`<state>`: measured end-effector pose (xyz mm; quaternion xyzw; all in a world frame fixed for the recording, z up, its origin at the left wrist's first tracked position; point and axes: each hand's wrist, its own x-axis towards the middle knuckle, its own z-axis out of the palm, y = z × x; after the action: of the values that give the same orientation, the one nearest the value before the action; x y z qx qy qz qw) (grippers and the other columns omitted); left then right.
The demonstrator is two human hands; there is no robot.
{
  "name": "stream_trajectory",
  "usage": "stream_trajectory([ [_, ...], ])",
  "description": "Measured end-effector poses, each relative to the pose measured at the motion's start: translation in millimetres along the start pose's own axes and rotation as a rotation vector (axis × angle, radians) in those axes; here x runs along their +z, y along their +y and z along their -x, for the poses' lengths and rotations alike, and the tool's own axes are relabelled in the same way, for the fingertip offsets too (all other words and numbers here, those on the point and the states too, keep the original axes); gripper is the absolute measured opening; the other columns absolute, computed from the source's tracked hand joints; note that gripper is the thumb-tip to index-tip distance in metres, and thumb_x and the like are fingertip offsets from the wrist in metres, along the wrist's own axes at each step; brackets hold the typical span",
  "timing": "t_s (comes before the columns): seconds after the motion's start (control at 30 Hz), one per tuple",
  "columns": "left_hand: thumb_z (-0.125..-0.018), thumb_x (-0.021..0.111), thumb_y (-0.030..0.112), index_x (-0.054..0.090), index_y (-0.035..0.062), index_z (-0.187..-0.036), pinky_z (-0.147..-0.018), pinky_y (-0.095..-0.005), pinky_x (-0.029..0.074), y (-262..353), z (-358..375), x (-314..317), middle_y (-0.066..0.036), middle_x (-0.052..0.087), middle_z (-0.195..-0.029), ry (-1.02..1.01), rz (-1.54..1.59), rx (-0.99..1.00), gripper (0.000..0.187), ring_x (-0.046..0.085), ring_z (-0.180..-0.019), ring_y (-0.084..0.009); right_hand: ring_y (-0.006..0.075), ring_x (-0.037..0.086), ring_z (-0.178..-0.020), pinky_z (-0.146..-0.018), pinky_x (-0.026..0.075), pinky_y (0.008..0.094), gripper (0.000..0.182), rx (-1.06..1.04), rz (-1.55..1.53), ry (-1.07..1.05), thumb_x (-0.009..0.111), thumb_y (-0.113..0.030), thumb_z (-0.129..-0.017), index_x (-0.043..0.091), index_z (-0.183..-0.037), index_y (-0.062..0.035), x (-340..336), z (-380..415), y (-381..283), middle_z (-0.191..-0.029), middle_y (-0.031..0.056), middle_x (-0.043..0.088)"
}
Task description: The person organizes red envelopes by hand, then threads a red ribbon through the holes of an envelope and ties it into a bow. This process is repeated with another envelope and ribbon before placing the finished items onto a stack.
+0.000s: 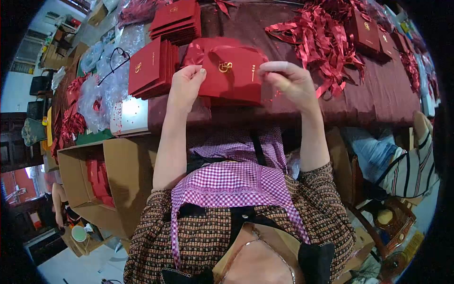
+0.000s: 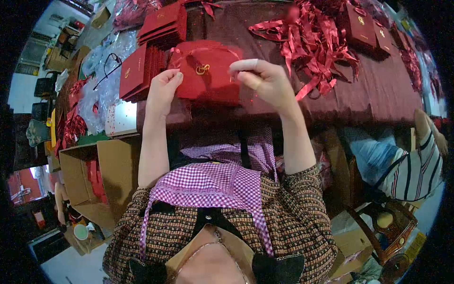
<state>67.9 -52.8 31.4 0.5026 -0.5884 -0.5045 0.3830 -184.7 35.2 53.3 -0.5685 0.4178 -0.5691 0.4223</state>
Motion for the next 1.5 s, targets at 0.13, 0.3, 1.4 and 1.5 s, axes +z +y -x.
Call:
stream_trajectory([
  [0.13,-0.083,0.057,-0.006,0.055,-0.0061,-0.121,-0.073,-0.0201,0.046,19,11,-2,-0.001,0.062,-0.094,-0.268,0.236,-0.020,0.039,0.056,-0.082,-0.0068,0.0223,0.060,-0.084,-0.075,0.048,0.0320,0.018,-0.275,0.484,0.028,0.070,-0.001,-0.075,0.067,-0.092,-0.0060,25,-1,13,-0.086,0.0070,0.062],
  [0.3,-0.082,0.057,-0.007,0.053,-0.0060,-0.122,-0.073,-0.0194,0.046,17,14,-1,-0.001,0.061,-0.094,-0.337,0.253,-0.019,0.041,0.056,-0.082,-0.0063,0.0263,0.054,-0.091,-0.082,0.040,0.0382,0.017,-0.447,0.813,0.112,0.072,-0.011,-0.071,0.065,-0.087,-0.0104,54,1,24,-0.098,0.0055,0.060],
  [1.4,-0.080,0.064,-0.001,0.062,-0.0058,-0.099,-0.066,-0.0215,0.047,22,25,12,-0.001,0.061,-0.081,-0.170,-0.007,0.160,0.020,0.053,-0.072,-0.0061,0.0296,0.058,-0.076,-0.075,0.039,0.0408,0.011,-0.305,0.910,0.052,0.063,-0.014,-0.080,0.058,-0.078,-0.0040,75,-18,19,-0.074,0.0113,0.062],
  [1.5,-0.080,0.063,0.000,0.063,-0.0060,-0.099,-0.065,-0.0215,0.046,15,24,14,-0.001,0.061,-0.079,-0.140,-0.083,0.193,0.020,0.053,-0.071,-0.0057,0.0313,0.057,-0.073,-0.073,0.039,0.0424,0.013,-0.444,1.101,0.066,0.061,-0.015,-0.079,0.057,-0.076,-0.0028,79,-19,14,-0.072,0.0135,0.061],
])
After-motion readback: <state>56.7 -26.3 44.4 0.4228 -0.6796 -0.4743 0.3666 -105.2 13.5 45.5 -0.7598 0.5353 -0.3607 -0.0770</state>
